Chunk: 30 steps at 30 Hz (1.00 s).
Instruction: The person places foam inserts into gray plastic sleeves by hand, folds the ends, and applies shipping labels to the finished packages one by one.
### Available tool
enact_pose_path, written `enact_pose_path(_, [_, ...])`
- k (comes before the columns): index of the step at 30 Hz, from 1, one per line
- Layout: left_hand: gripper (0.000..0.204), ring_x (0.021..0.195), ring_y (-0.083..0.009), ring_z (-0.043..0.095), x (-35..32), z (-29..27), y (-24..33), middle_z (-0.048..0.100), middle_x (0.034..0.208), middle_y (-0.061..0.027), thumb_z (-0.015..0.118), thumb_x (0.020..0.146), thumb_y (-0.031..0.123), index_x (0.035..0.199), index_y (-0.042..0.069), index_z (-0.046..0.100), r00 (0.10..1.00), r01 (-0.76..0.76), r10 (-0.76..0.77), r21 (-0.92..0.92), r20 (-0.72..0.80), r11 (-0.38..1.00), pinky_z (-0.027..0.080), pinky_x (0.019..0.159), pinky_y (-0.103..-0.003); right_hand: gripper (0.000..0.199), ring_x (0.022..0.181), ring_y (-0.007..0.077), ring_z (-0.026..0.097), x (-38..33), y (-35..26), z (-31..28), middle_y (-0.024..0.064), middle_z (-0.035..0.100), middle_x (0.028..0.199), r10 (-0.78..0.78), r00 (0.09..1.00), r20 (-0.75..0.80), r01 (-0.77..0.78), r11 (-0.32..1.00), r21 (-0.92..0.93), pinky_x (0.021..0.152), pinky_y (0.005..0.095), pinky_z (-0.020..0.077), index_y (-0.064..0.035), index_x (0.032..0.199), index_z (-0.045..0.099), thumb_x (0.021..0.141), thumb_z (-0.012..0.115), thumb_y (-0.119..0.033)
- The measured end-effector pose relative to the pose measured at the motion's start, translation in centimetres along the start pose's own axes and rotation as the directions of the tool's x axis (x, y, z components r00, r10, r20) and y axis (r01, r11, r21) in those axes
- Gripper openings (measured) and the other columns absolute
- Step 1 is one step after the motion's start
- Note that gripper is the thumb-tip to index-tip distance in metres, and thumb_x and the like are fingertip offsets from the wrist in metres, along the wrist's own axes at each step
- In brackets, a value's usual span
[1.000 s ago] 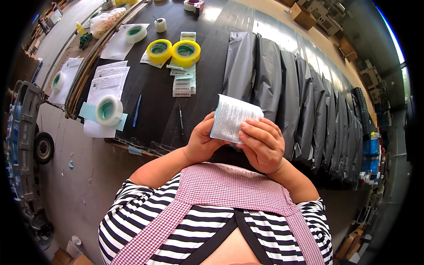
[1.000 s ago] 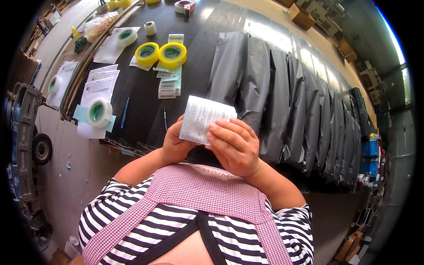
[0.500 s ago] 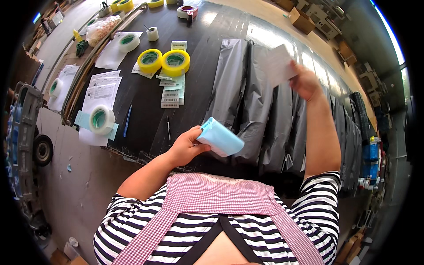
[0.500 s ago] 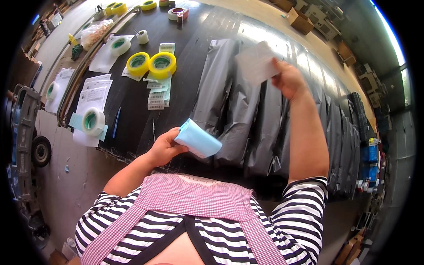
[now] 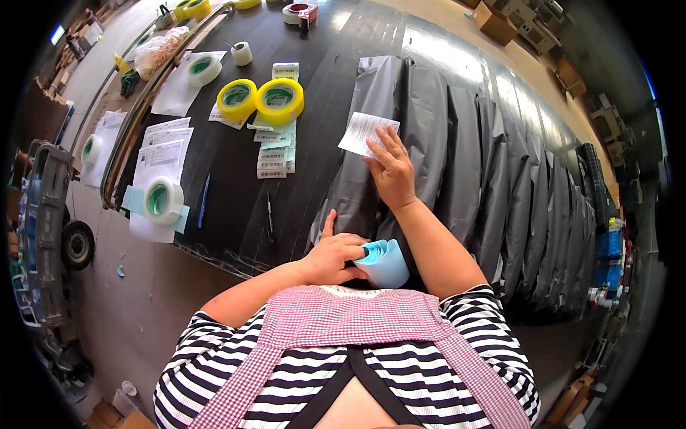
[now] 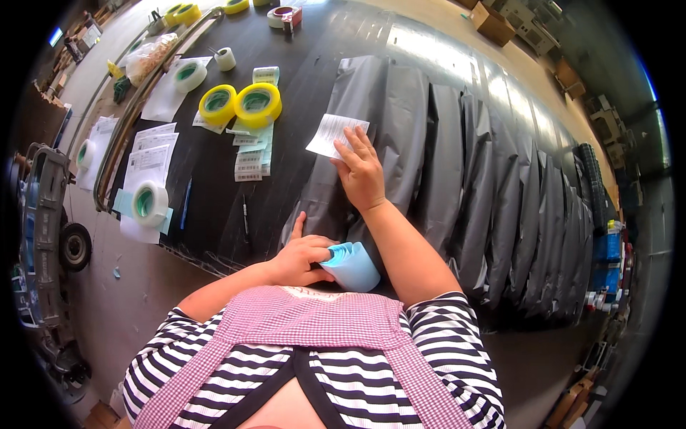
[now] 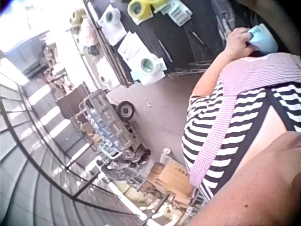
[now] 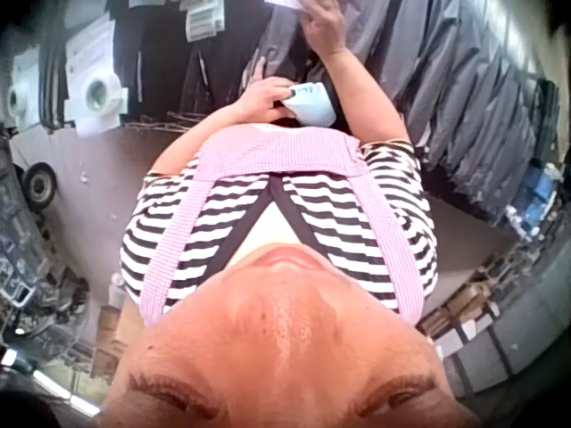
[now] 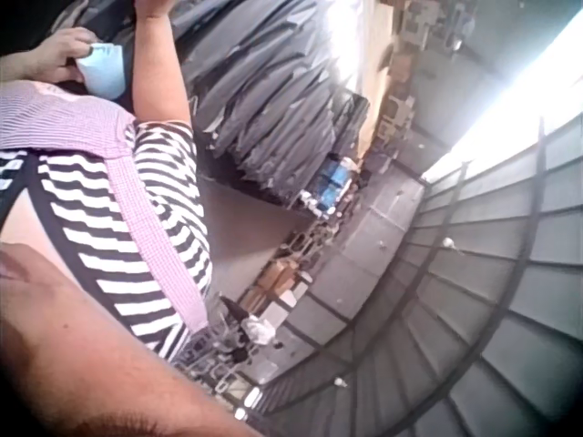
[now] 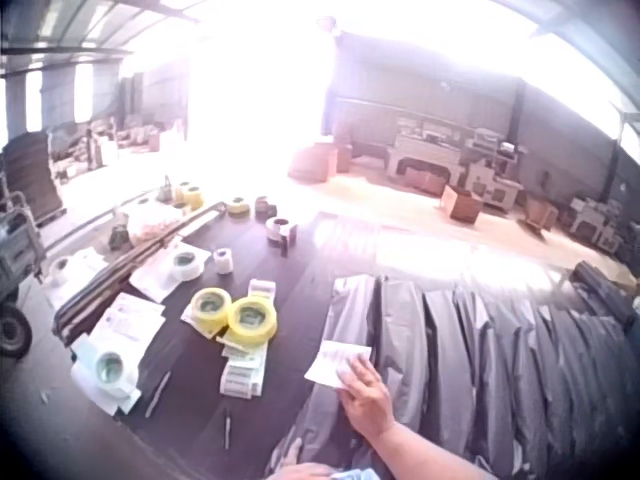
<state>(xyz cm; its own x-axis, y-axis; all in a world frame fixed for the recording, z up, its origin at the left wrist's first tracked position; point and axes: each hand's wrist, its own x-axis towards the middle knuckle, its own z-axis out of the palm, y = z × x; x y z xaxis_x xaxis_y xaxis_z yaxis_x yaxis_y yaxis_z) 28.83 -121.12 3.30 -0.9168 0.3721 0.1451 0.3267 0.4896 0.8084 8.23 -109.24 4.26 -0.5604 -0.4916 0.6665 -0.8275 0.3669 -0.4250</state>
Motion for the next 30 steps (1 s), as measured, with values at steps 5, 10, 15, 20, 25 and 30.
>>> enact_pose_path(5, [0.023, 0.124, -0.0255, 0.06, 0.3, -0.2, 0.3, 0.068, 0.122, -0.0089, 0.08, 0.083, 0.029, 0.091, 0.01, 0.068, 1.0, 0.018, -0.02, 0.049, 0.023, 0.999, -0.009, 0.117, -0.068, 0.032, 0.14, 0.0338, 0.048, -1.2, 1.0, 0.1, 0.0139, 0.061, 0.14, 0.029, 0.994, 0.106, -0.031, 0.999, 0.016, 0.113, 0.0409, 0.0415, -0.0084, 0.116, 0.075, 0.084, 0.078, -0.01])
enact_pose_path(10, [0.024, 0.125, -0.0255, 0.058, 0.3, 0.0, 0.1, 0.068, 0.123, -0.0092, 0.079, 0.083, 0.03, 0.089, 0.009, 0.067, 1.0, 0.02, -0.021, 0.039, 0.004, 0.999, -0.009, 0.117, -0.068, 0.031, 0.14, 0.0322, 0.047, -1.6, -0.1, -2.3, 0.0137, 0.058, 0.144, 0.125, 0.915, 0.383, -0.1, 0.992, -0.083, 0.115, 0.0409, 0.0385, -0.0103, 0.118, 0.075, 0.089, 0.073, -0.022])
enact_pose_path(15, [0.027, 0.125, -0.0249, 0.058, -0.4, -0.5, 0.0, 0.067, 0.124, -0.0092, 0.08, 0.082, 0.031, 0.092, 0.009, 0.068, 0.999, 0.047, -0.047, 0.058, -0.005, 0.997, -0.01, 0.117, -0.068, 0.034, 0.134, 0.0213, 0.053, 3.1, -5.9, -5.8, 0.0131, 0.055, 0.146, 0.484, 0.455, 0.748, -0.427, 0.855, -0.294, 0.119, 0.0503, 0.0302, -0.014, 0.126, 0.07, 0.093, 0.065, -0.019])
enact_pose_path(20, [0.028, 0.127, -0.0259, 0.057, 0.5, 0.2, 0.7, 0.066, 0.126, -0.0097, 0.08, 0.081, 0.033, 0.094, 0.01, 0.069, 0.999, 0.01, -0.014, 0.098, 0.048, 0.995, -0.009, 0.117, -0.069, 0.047, 0.154, 0.0353, 0.016, 3.1, -0.6, 2.4, 0.0159, 0.029, 0.163, 0.339, 0.819, 0.464, -0.128, 0.895, -0.428, 0.119, 0.0606, 0.0235, -0.0164, 0.139, 0.061, 0.093, 0.062, -0.026])
enact_pose_path(25, [0.031, 0.129, -0.0272, 0.055, 0.1, -0.5, 0.7, 0.065, 0.129, -0.0106, 0.078, 0.083, 0.034, 0.099, 0.009, 0.069, 0.996, 0.028, -0.04, 0.147, 0.074, 0.989, -0.008, 0.117, -0.069, 0.055, 0.157, 0.0373, -0.005, 5.7, -4.6, 2.0, 0.0098, 0.011, 0.17, 0.558, 0.412, 0.72, -0.181, 0.825, -0.536, 0.117, 0.0719, 0.0162, -0.0298, 0.139, 0.062, 0.085, 0.069, -0.039])
enact_pose_path(30, [0.036, 0.139, -0.0309, 0.047, -0.2, -2.1, 1.8, 0.055, 0.144, -0.0123, 0.078, 0.085, 0.031, 0.111, 0.007, 0.07, 0.988, 0.118, -0.135, -0.204, -0.07, 0.972, -0.006, 0.117, -0.068, 0.046, 0.142, 0.0334, 0.044, 5.2, -5.9, -7.6, 0.0185, 0.05, 0.151, 0.189, 0.879, 0.437, -0.29, 0.941, 0.176, 0.117, 0.0398, 0.0338, -0.0126, 0.134, 0.066, 0.087, 0.067, -0.016])
